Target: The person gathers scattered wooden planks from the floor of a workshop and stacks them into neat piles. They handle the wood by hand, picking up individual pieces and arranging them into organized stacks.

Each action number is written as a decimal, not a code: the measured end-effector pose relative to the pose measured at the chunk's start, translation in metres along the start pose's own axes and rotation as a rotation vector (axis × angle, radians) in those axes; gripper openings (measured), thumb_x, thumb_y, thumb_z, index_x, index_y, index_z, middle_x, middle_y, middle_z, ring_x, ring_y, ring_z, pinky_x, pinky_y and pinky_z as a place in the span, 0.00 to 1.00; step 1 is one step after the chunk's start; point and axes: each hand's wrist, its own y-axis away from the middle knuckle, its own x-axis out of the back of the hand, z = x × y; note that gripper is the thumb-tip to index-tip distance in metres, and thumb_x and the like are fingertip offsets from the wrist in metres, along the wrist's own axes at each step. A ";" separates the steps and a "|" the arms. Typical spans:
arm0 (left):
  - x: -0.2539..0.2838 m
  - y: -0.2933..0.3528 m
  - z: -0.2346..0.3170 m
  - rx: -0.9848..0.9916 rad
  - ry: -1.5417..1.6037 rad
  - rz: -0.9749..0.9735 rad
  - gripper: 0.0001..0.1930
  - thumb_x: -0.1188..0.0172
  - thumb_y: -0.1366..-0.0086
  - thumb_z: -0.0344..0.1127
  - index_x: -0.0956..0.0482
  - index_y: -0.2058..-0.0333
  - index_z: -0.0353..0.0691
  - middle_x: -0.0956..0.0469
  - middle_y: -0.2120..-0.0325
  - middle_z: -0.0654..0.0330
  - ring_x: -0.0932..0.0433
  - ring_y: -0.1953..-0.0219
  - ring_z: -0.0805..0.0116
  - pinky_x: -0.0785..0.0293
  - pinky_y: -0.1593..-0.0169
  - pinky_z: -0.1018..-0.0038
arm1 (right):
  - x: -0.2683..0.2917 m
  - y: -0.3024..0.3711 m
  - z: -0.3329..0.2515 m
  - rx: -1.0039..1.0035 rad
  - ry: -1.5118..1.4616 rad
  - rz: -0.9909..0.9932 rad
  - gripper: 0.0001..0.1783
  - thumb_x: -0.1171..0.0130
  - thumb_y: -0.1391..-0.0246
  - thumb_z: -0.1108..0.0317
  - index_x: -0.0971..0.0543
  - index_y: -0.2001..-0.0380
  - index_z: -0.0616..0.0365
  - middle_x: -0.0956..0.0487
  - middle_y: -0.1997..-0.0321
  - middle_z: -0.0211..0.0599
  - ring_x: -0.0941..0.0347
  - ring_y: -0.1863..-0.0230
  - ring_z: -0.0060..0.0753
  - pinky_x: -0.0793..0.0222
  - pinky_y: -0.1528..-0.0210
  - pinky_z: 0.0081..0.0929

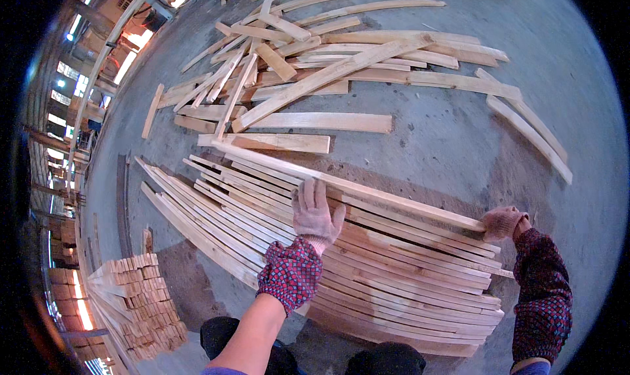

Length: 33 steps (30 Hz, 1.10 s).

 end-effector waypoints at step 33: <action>0.016 -0.021 -0.014 -0.155 0.140 -0.056 0.28 0.40 0.49 0.51 0.28 0.52 0.41 0.34 0.55 0.57 0.37 0.50 0.54 0.42 0.45 0.47 | 0.348 -0.331 -0.203 -0.196 0.198 1.020 0.27 0.50 0.46 0.65 0.31 0.40 0.50 0.29 0.41 0.38 0.34 0.39 0.42 0.39 0.43 0.48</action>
